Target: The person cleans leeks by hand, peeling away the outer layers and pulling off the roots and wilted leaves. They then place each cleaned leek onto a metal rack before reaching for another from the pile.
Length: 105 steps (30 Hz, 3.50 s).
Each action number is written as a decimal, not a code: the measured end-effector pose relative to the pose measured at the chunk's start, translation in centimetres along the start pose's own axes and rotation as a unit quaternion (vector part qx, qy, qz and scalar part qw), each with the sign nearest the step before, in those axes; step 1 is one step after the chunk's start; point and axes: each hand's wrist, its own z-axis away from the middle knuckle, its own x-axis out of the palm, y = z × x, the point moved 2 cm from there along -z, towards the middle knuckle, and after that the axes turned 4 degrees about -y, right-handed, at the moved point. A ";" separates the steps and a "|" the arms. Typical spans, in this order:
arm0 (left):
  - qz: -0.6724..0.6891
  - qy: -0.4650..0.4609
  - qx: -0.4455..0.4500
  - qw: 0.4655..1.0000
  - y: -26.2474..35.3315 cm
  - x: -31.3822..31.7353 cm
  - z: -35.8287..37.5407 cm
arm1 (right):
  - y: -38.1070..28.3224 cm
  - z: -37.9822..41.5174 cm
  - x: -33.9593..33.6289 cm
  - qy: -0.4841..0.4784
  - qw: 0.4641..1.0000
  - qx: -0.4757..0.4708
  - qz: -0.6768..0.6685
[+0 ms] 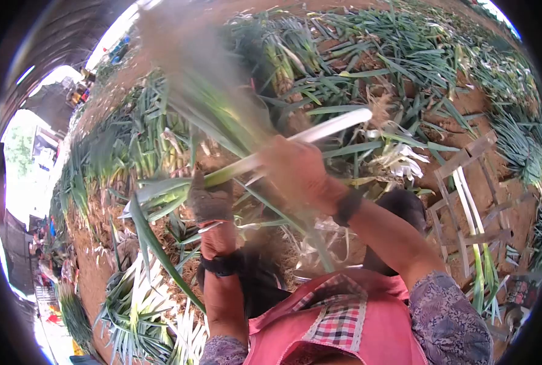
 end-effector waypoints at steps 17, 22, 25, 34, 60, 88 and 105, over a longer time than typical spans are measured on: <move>-0.186 -0.103 0.054 0.976 2.3 -0.8 0.4 | -0.4 0.6 0.1 -0.037 0.996 -0.060 -0.060; -0.433 -0.041 0.054 0.899 4.6 -1.7 -0.5 | 1.0 1.4 -1.4 -0.038 0.964 0.048 -0.259; 0.007 0.014 -0.175 0.984 1.7 -3.6 -2.8 | 4.7 1.0 -3.1 0.086 0.795 0.185 -0.572; -0.107 0.075 -0.089 0.987 -1.7 -11.2 -4.4 | 20.8 7.3 -11.3 0.353 0.618 0.257 -0.654; 0.528 -0.167 -0.221 0.803 3.2 7.7 1.6 | -0.4 2.1 -0.2 -0.183 0.715 0.214 -0.640; 0.325 -0.067 -0.422 0.843 -6.9 6.3 -1.1 | 5.3 6.0 -39.1 0.436 0.862 -0.016 -0.258; -0.041 -0.317 -0.189 0.929 -12.1 3.4 1.7 | 17.9 44.9 -47.1 -0.116 0.641 0.539 0.533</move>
